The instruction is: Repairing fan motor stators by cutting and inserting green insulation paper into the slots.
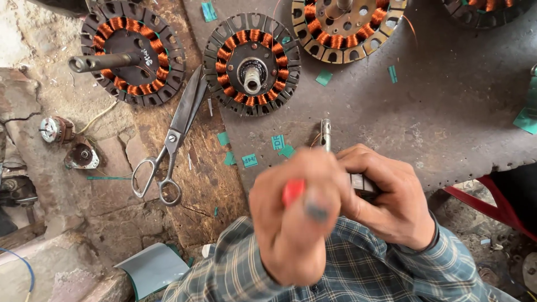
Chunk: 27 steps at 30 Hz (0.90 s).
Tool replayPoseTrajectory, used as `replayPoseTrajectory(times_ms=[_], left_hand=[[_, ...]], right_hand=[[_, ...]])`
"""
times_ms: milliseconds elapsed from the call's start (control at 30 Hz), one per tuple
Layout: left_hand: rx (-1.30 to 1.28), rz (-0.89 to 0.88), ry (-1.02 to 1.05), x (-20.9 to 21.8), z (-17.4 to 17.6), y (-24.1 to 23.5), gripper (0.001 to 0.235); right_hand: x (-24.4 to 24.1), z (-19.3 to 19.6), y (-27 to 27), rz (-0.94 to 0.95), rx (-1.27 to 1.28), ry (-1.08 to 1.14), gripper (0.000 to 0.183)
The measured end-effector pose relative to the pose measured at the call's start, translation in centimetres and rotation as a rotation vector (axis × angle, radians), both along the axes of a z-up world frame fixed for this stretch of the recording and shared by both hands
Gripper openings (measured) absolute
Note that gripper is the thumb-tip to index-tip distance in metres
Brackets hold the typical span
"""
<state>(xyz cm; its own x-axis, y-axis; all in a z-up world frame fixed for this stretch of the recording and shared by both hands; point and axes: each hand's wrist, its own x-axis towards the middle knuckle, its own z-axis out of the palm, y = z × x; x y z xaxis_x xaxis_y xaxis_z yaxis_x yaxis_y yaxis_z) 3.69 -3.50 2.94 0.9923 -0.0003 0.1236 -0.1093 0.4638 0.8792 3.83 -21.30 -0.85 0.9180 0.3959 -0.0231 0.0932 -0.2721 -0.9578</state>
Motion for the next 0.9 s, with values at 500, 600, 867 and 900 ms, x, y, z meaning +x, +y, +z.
replayPoseTrajectory(times_ms=[500,600,867,900], left_hand=[[-0.442,0.212,-0.011,-1.4,-1.8,0.4,0.036],[-0.14,0.253,-0.072,-1.8,-1.5,-2.3,0.028],[0.259,-0.23,-0.197,-2.0,1.1,2.9,0.028],[0.224,-0.04,-0.027,-1.9,2.1,3.5,0.025]], right_hand=[[-0.7,-1.4,-0.1,-0.017,0.118,0.049,0.031],[-0.5,-1.4,-0.4,-0.013,0.1,0.019,0.035],[-0.4,-1.9,-0.8,0.036,0.19,0.018,0.035],[-0.5,-2.1,-0.8,0.021,0.19,0.021,0.032]])
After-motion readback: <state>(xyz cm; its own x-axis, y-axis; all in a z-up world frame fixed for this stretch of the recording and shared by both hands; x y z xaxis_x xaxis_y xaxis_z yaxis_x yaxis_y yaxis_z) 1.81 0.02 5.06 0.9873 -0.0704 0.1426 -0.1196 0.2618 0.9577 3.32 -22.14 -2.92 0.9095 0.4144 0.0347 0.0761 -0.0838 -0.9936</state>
